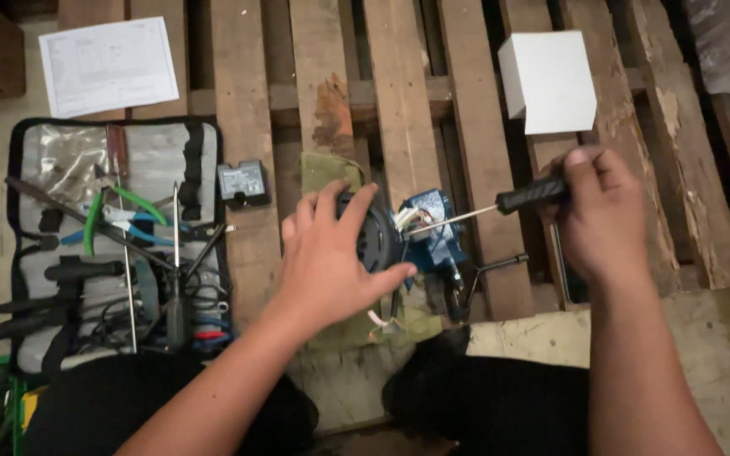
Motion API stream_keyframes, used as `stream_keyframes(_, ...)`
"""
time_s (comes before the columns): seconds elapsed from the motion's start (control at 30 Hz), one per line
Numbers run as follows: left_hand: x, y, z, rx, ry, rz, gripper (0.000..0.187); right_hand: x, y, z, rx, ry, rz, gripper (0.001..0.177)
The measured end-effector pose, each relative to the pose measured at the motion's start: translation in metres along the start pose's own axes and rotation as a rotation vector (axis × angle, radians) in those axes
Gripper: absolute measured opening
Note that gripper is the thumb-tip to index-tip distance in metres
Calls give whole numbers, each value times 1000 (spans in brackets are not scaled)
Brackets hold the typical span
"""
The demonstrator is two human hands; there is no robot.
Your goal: The person is disassembling, inspecting, and cleaning an electrical motor assembly using a screwdriver and a cloth on a wooden pallet.
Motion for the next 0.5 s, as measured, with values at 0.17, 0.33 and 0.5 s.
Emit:
stream_keyframes(0.17,-3,3,1,-15,-8,-16,98,1,8,3,-19,16,-38,22)
stream_keyframes(0.33,-6,4,1,9,24,-7,98,16,8,17,-32,-110,9,24)
stream_keyframes(0.5,-8,4,-1,18,53,-13,100,18,8,19,-22,-84,22,23)
Point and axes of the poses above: each hand's wrist, its own z-axis towards the middle knuckle, its own y-axis out of the palm, x = y × z, the point moved 4 cm from there along z, towards the middle knuckle, and after that the axes turned 11 degrees about -x, right-handed, at the moved point
